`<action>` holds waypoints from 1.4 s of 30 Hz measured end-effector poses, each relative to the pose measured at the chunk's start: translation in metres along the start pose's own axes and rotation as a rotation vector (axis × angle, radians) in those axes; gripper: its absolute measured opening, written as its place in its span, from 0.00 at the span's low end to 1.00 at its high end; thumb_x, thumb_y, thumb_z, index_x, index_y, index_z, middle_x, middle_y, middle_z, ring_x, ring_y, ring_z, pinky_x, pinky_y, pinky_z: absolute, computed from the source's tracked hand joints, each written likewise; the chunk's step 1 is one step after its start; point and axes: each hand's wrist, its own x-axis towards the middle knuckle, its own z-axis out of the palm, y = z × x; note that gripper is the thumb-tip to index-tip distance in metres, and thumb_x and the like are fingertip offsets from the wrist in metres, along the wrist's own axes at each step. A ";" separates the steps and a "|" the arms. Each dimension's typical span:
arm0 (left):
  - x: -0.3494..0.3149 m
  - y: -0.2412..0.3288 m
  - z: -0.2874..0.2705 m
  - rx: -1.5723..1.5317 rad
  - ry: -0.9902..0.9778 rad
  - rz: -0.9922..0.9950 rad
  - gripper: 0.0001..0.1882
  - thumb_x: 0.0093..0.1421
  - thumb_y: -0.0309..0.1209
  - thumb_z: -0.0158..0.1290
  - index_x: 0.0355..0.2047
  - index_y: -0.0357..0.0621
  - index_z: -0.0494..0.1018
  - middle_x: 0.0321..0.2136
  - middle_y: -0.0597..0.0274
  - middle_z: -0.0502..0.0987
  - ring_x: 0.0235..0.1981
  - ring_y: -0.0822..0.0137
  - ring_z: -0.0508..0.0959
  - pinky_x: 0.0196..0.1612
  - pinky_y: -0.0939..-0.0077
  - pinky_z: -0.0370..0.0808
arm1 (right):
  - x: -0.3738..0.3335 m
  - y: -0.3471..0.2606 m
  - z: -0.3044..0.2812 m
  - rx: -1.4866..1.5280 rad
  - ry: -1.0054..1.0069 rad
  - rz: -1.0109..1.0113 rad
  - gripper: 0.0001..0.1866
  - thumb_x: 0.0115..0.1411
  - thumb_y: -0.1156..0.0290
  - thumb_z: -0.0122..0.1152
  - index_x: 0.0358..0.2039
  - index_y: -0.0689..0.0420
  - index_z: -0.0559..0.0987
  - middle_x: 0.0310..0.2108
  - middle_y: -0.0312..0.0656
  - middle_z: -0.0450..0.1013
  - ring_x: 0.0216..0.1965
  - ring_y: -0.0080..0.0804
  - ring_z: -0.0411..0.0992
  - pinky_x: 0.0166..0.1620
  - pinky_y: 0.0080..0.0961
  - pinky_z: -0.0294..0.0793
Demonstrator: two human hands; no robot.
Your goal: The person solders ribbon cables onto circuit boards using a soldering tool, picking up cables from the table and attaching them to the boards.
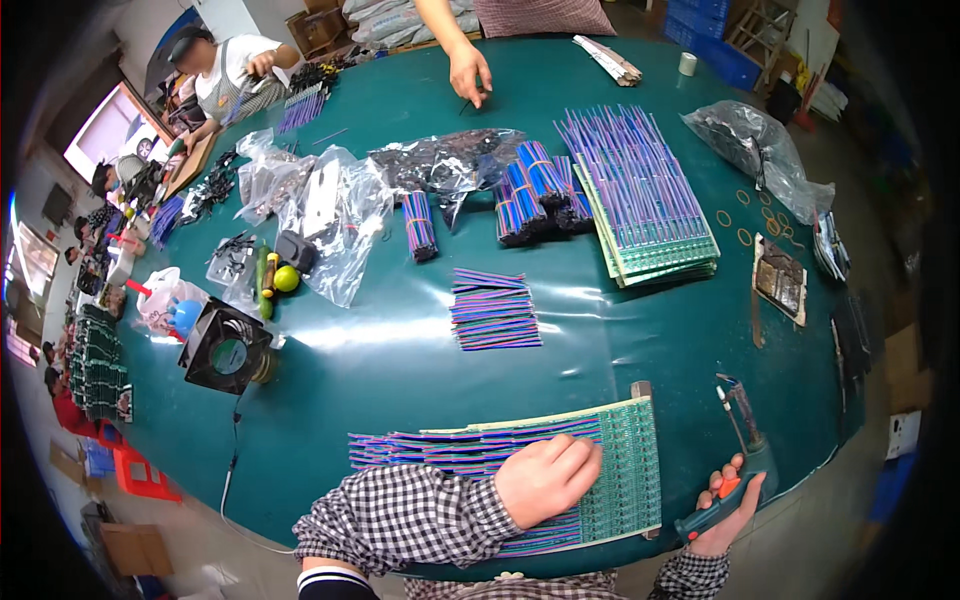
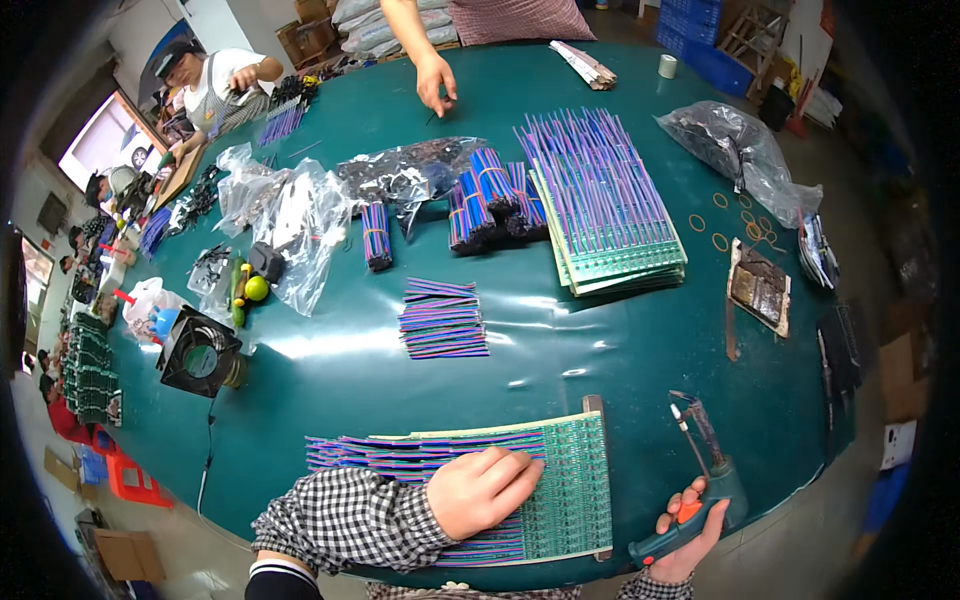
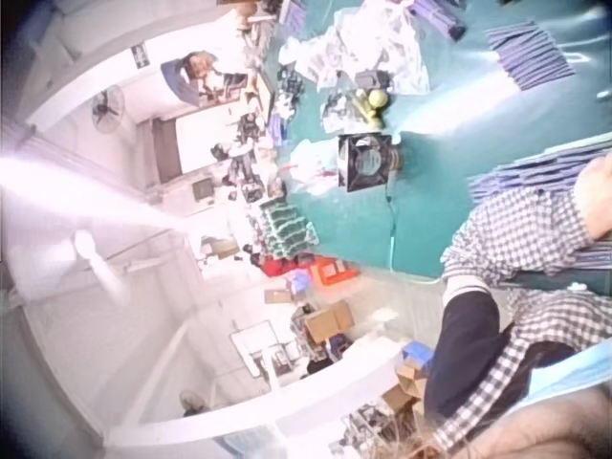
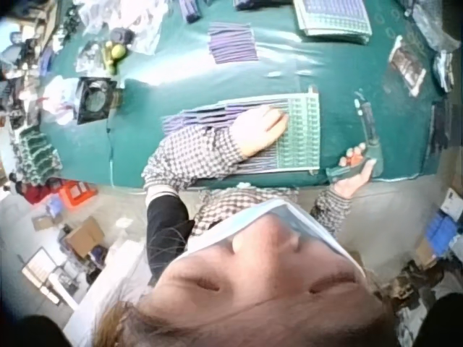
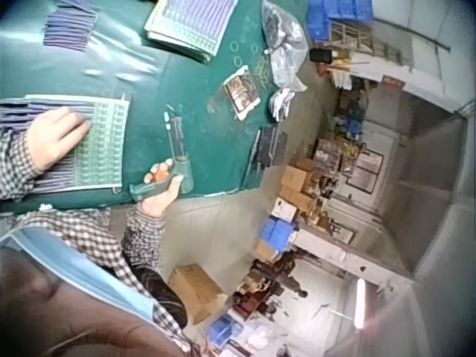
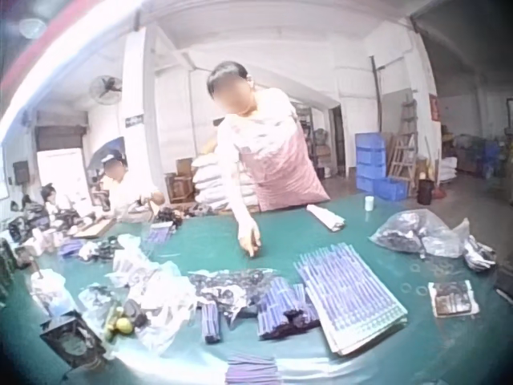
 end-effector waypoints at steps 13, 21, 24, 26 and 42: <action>-0.008 -0.007 0.003 -0.054 0.007 -0.042 0.22 0.51 0.28 0.53 0.47 0.33 0.73 0.40 0.57 0.74 0.36 0.64 0.76 0.38 0.73 0.77 | 0.005 0.003 -0.001 0.035 -0.037 -0.016 0.23 0.72 0.51 0.43 0.51 0.61 0.67 0.37 0.43 0.71 0.36 0.32 0.74 0.25 0.27 0.81; -0.013 -0.004 0.025 -0.115 0.073 -0.042 0.24 0.54 0.29 0.49 0.52 0.32 0.69 0.38 0.57 0.71 0.37 0.63 0.75 0.38 0.72 0.76 | 0.000 -0.011 -0.009 -0.185 0.033 0.034 0.26 0.69 0.48 0.50 0.52 0.59 0.73 0.42 0.36 0.75 0.40 0.29 0.73 0.34 0.23 0.75; -0.014 -0.003 0.027 -0.143 0.102 -0.072 0.24 0.54 0.29 0.49 0.52 0.32 0.68 0.39 0.57 0.71 0.37 0.63 0.75 0.39 0.72 0.76 | 0.002 -0.010 -0.009 -0.186 -0.007 0.027 0.26 0.68 0.47 0.50 0.51 0.58 0.73 0.41 0.35 0.75 0.39 0.27 0.72 0.34 0.24 0.74; -0.013 -0.003 0.026 -0.185 0.155 -0.058 0.24 0.54 0.28 0.49 0.52 0.33 0.68 0.39 0.57 0.71 0.37 0.62 0.74 0.38 0.71 0.76 | -0.001 -0.008 0.001 -0.262 0.059 -0.034 0.25 0.68 0.47 0.51 0.50 0.57 0.73 0.39 0.34 0.74 0.38 0.26 0.71 0.33 0.23 0.73; -0.009 -0.094 0.002 -0.344 0.297 -0.344 0.16 0.51 0.17 0.54 0.42 0.40 0.75 0.37 0.57 0.73 0.40 0.55 0.76 0.44 0.65 0.75 | 0.010 -0.014 -0.009 -0.062 -0.157 0.068 0.23 0.67 0.50 0.55 0.49 0.57 0.71 0.40 0.37 0.71 0.39 0.32 0.70 0.35 0.29 0.73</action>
